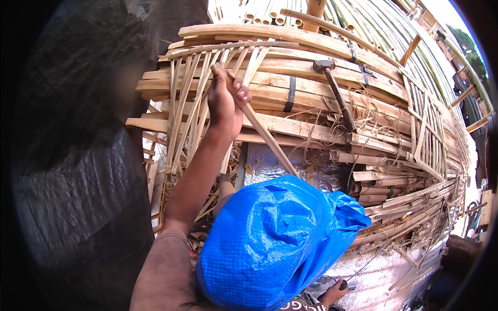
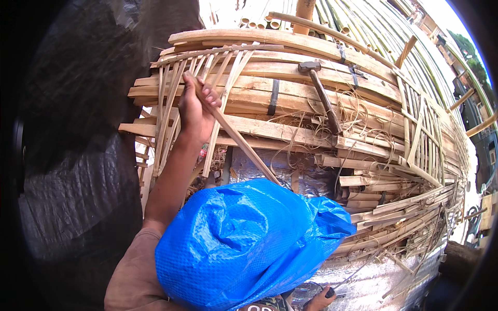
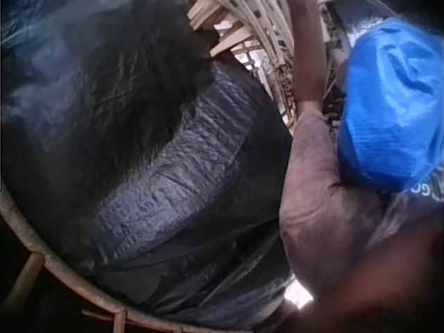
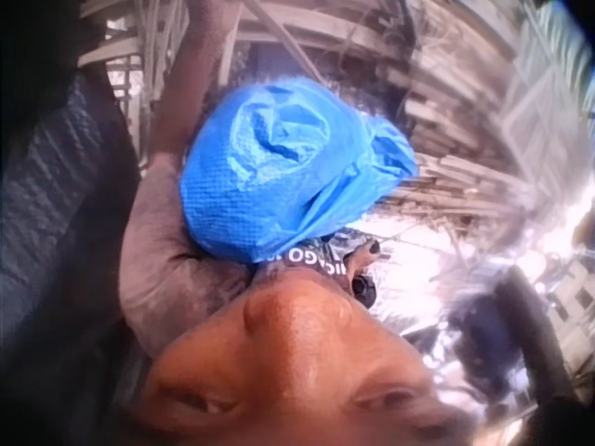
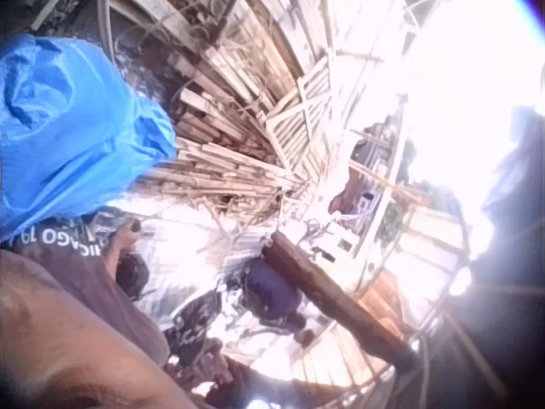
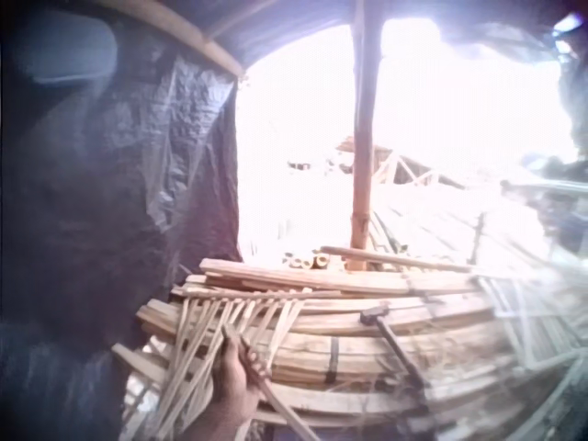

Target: The person constructs a wooden structure by splitting wood strips with a blade and then hammering them onto a large frame.

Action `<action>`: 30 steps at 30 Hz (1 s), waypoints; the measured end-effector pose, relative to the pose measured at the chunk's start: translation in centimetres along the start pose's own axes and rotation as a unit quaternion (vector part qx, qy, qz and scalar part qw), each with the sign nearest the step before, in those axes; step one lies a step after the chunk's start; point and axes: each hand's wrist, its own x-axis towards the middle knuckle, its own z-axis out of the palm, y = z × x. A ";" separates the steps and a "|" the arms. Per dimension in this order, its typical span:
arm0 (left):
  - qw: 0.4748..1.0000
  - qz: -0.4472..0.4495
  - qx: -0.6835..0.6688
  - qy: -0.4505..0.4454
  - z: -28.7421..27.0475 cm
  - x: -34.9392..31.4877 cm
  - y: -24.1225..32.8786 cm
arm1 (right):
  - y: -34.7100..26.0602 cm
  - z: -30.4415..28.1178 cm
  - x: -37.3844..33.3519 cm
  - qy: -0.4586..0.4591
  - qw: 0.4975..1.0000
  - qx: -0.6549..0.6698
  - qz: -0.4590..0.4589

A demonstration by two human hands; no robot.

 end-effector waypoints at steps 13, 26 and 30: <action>0.968 -0.113 0.211 -0.071 4.6 12.1 -4.6 | -3.0 -1.1 -5.1 -0.025 0.980 -0.175 -0.092; 0.978 -0.134 0.144 -0.074 2.4 10.3 -10.5 | -41.9 6.8 -2.0 -0.323 0.848 0.289 -0.303; 0.982 -0.145 0.090 -0.079 1.3 10.9 -10.8 | -50.8 15.3 -4.4 -0.489 0.762 0.117 -0.408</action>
